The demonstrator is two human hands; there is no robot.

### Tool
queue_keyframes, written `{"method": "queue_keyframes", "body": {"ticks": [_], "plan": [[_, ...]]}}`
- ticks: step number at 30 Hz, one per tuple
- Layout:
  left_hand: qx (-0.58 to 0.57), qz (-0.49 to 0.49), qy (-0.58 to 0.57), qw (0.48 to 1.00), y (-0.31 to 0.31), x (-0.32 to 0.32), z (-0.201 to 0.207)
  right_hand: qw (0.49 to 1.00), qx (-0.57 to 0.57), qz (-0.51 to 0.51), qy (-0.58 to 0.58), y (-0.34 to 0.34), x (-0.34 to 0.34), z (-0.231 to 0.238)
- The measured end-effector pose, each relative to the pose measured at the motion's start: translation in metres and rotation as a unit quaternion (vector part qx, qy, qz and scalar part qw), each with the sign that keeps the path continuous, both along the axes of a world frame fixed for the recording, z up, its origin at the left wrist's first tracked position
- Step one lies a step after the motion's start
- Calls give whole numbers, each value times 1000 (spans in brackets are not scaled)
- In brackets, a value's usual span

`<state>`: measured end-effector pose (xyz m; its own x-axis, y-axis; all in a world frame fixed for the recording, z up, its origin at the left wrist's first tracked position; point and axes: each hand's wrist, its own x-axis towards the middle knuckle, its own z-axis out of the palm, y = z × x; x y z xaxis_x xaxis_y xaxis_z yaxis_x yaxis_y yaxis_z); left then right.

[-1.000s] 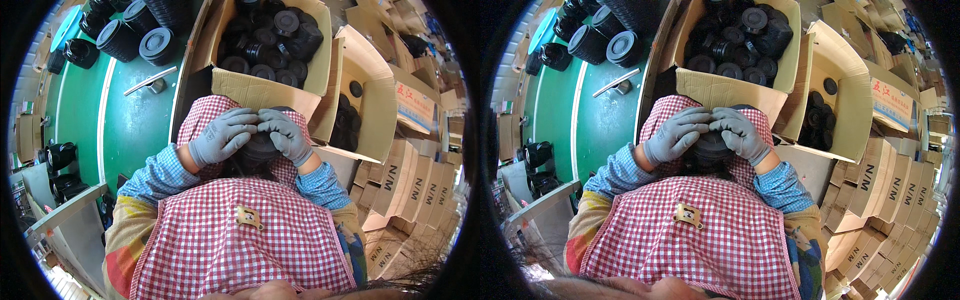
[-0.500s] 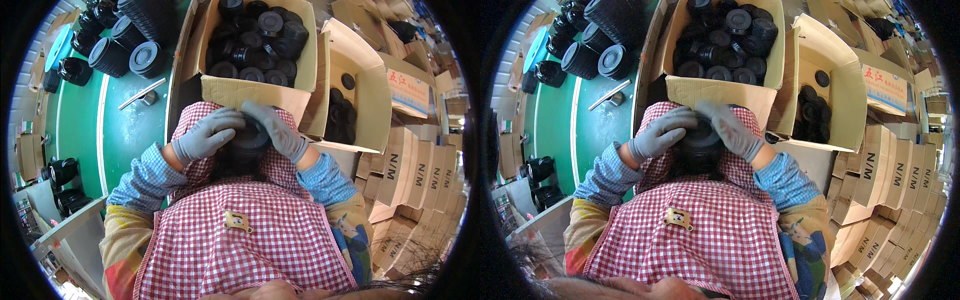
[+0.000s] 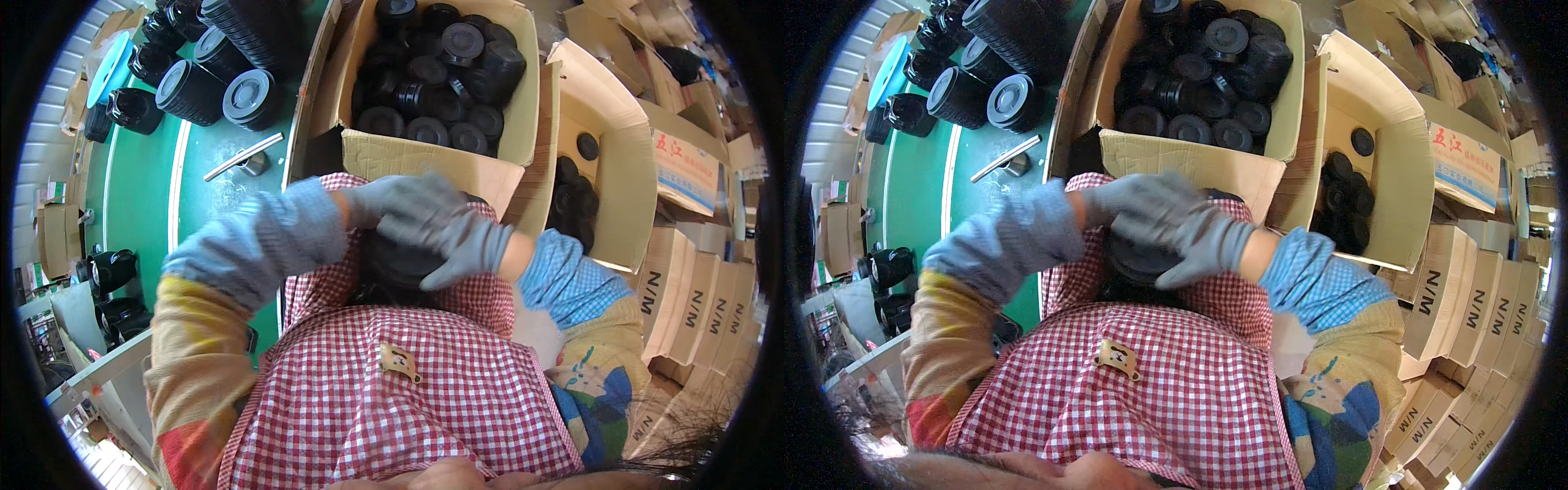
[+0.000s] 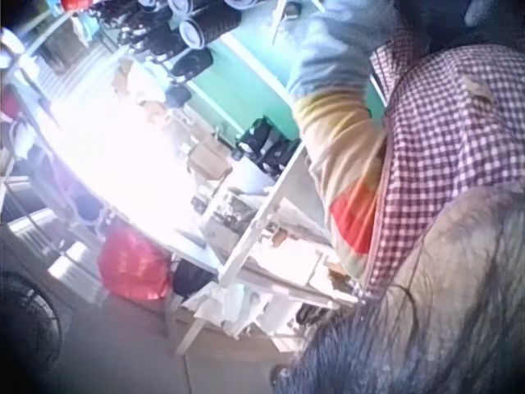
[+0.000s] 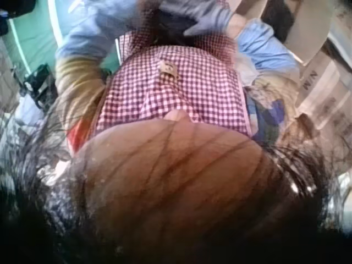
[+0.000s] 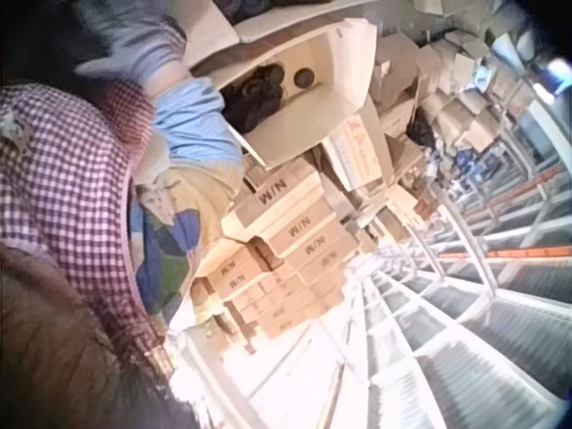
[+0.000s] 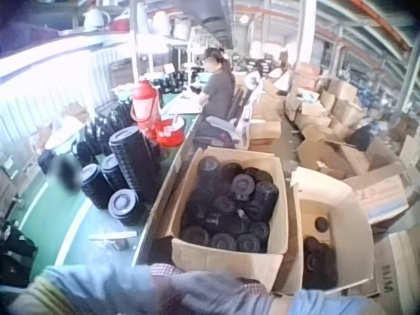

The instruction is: The person repeatedly picks up black plastic containers and lids from a cardboard box, aligns the lid with the container opening, and presses it on to seal the container. The sealed containers are placed on a green workbench. The person wears gloves and a checkered apron.

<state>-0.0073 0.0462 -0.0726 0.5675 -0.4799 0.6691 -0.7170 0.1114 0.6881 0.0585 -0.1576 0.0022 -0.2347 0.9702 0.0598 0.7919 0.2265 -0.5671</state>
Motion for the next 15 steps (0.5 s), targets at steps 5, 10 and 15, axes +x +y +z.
{"method": "queue_keyframes", "body": {"ticks": [5,10,15], "plan": [[477,93,415,769,-35,41,82,995,54,-84,-5,20,-59,24],[149,126,346,918,-10,-12,37,997,78,-15,1,7,20,-15],[485,93,356,793,-39,41,63,993,116,-1,23,39,-47,28]]}}
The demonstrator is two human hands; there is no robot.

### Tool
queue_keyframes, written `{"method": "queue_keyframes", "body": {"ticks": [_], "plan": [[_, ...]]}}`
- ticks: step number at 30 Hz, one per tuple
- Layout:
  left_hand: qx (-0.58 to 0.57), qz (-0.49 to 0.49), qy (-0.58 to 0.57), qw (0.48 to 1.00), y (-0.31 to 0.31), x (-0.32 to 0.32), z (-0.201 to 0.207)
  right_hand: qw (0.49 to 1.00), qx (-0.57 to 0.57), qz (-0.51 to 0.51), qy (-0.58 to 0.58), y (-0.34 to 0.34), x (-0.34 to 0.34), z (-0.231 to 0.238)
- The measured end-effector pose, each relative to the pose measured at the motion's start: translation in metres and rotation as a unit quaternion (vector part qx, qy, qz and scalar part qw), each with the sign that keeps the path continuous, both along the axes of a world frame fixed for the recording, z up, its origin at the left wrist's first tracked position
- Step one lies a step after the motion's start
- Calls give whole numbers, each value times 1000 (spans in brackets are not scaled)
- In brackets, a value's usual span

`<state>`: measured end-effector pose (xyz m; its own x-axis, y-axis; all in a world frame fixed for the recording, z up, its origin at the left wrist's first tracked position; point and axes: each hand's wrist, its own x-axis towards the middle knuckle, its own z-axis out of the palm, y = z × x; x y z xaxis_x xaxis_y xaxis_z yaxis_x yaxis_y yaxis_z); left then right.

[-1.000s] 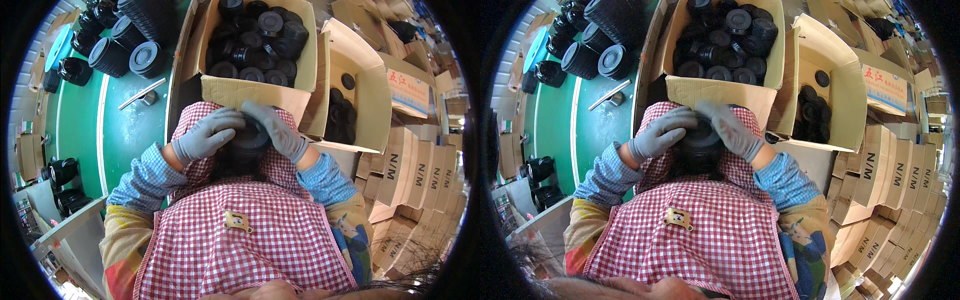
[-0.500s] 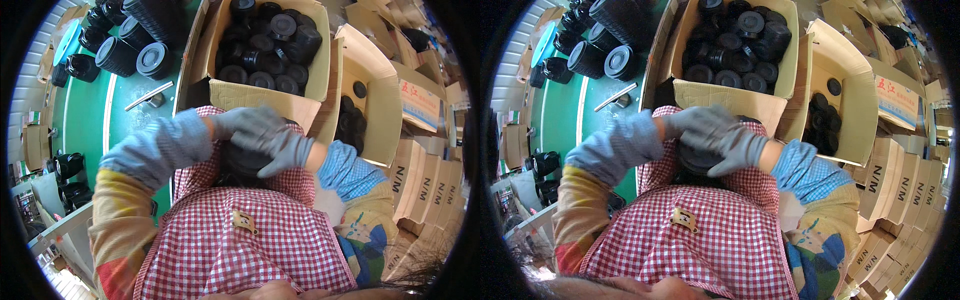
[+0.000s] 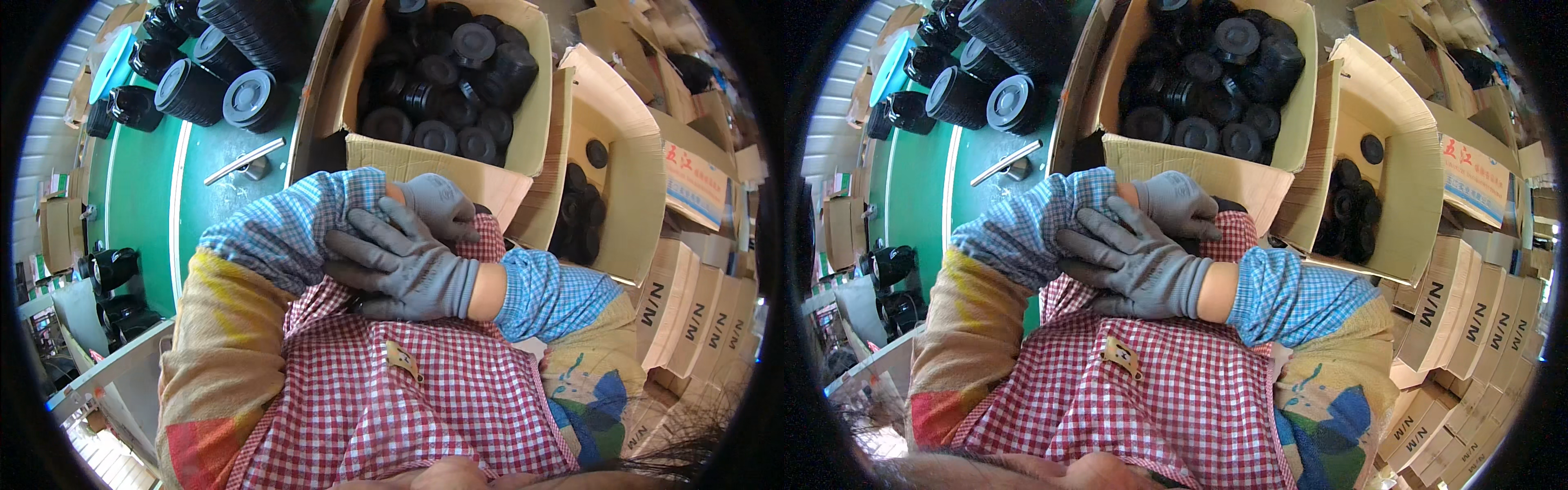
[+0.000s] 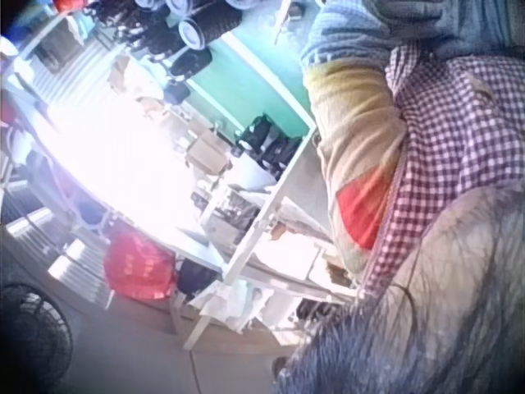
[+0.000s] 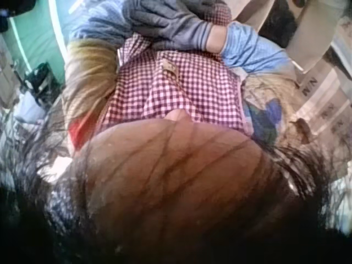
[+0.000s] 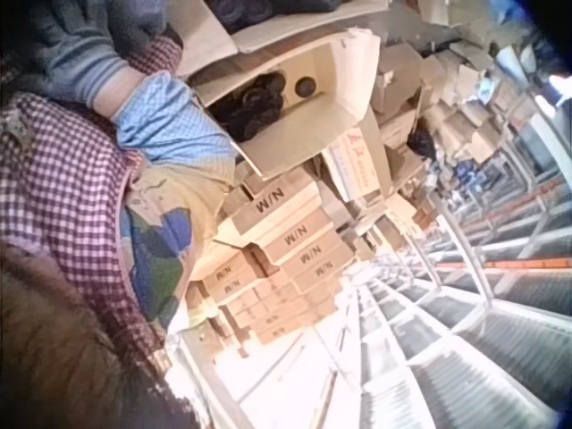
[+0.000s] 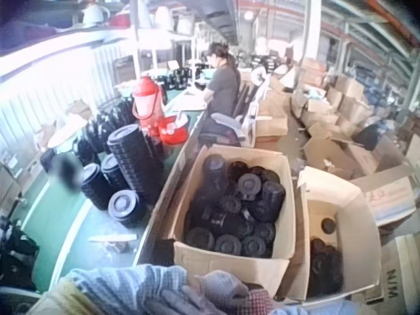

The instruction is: The person repeatedly picks up black plastic containers and lids from a cardboard box, aligns the lid with the container opening, and presses it on to seal the container. The sealed containers are placed on a green workbench. The person wears gloves and a checkered apron.

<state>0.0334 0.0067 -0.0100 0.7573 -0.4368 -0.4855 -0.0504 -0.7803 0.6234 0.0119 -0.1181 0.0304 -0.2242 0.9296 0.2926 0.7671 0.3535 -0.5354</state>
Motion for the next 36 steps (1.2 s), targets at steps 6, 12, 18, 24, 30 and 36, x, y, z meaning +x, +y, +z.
{"method": "queue_keyframes", "body": {"ticks": [6,12,18,24,30,36], "plan": [[-357,-63,-259,895,32,-41,-33,969,-176,-20,173,-32,60,-43],[52,-88,96,990,-10,15,46,999,46,-5,-4,-8,4,-11],[-220,150,26,964,21,-45,-35,995,14,54,78,-27,34,-66],[-83,-71,-35,993,-7,8,8,993,119,-15,-9,-18,21,-18],[-213,57,-15,975,22,-32,-27,994,-38,64,84,-21,34,-47],[-21,-89,3,996,0,3,12,984,178,-27,-10,-20,30,-16]]}}
